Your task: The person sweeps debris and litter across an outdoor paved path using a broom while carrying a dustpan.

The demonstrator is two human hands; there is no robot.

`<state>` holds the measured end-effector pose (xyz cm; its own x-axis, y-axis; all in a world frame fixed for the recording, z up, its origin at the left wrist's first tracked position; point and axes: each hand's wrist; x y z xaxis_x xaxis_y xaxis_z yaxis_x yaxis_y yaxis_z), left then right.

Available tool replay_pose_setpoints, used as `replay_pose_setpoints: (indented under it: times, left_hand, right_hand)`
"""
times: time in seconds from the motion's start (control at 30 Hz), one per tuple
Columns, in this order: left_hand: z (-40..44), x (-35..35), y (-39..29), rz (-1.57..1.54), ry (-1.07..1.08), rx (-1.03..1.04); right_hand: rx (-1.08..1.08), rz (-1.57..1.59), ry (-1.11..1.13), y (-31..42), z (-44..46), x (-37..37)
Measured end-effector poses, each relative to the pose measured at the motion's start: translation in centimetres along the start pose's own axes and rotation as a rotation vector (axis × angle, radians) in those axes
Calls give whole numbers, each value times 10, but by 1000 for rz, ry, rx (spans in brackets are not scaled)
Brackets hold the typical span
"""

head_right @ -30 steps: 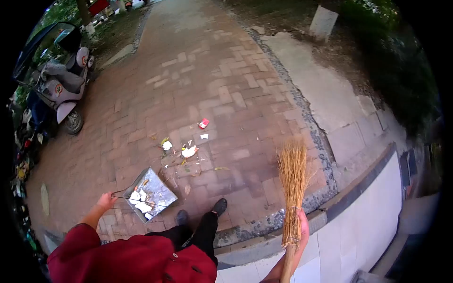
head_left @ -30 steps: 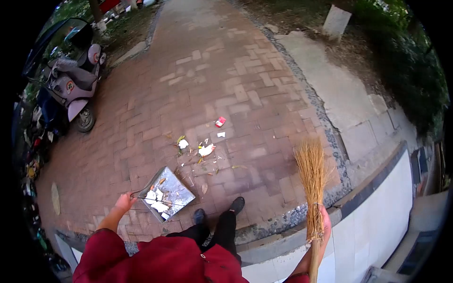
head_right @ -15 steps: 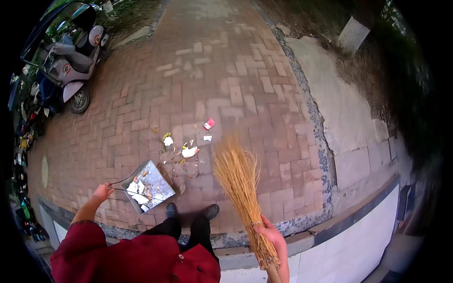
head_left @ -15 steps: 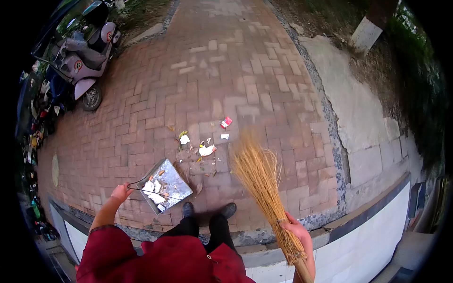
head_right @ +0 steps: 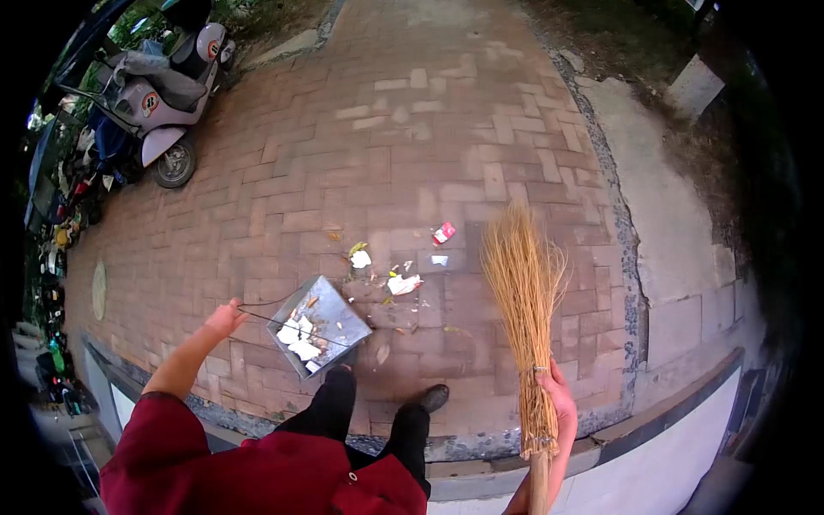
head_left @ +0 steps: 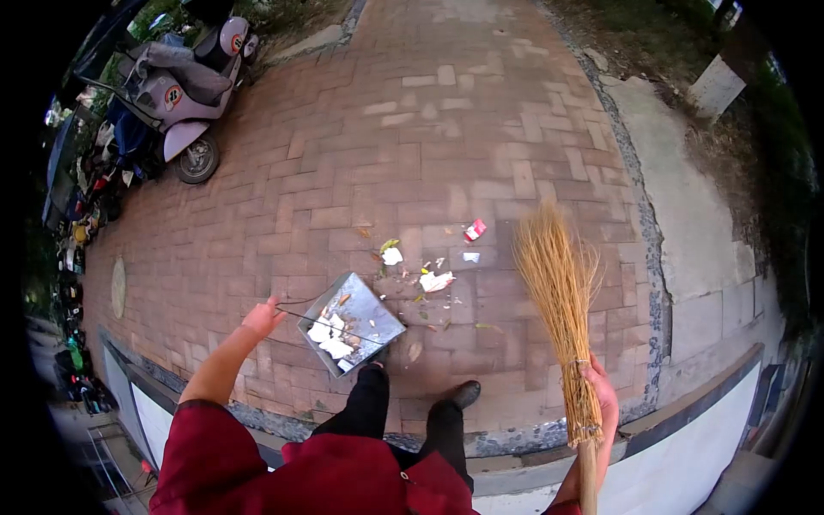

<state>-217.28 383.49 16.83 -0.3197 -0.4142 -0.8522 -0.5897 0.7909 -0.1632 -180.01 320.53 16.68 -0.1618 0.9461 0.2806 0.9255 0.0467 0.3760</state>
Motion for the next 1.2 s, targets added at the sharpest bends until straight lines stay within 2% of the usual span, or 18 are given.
replay_pose_setpoints:
  times: [0.1, 0.17, 0.27, 0.3, 0.4, 0.57, 0.73, 0.77, 0.9, 1.03, 1.17, 1.2]
  left_hand:
    - [46, 9, 54, -26, -2, 96]
    - [76, 10, 80, -69, 70, 129]
    - [117, 0, 87, -118, 115, 188]
    - [123, -2, 92, -132, 127, 205]
    - [161, 24, 133, -73, 101, 292]
    - [211, 5, 152, 67, 155, 273]
    - [259, 1, 182, 189, 136, 404]
    - [264, 2, 189, 191, 121, 432]
    - [260, -9, 189, 229, 71, 459]
    - [251, -11, 213, 147, 72, 514]
    - [216, -32, 229, 182, 76, 651]
    - [212, -37, 238, 206, 106, 637]
  right_hand:
    - [59, -77, -72, -33, 30, 48]
    - [135, -153, -103, -57, 44, 94]
    - [259, -246, -88, -95, 53, 147]
    - [212, -181, -39, -107, 50, 163]
    - [261, -155, 36, -137, 38, 194]
    - [375, -197, 10, -176, 13, 275]
    - [469, -282, 40, -235, 1, 341]
    - [415, -318, 137, -261, 6, 339]
    - [244, -504, 241, -298, -57, 393]
    - [280, -125, 59, -342, -151, 436]
    - [13, 69, -111, -426, -200, 431]
    - [-21, 197, -106, -425, -219, 453]
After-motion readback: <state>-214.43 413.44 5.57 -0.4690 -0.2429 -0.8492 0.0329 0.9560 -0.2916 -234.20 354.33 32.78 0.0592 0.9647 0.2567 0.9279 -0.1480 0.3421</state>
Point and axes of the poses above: each hand's wrist, its own z-axis towards the middle knuckle, its own x-axis out of the palm, y = z × x, and after that the axes turned 13 degrees about x, right-handed
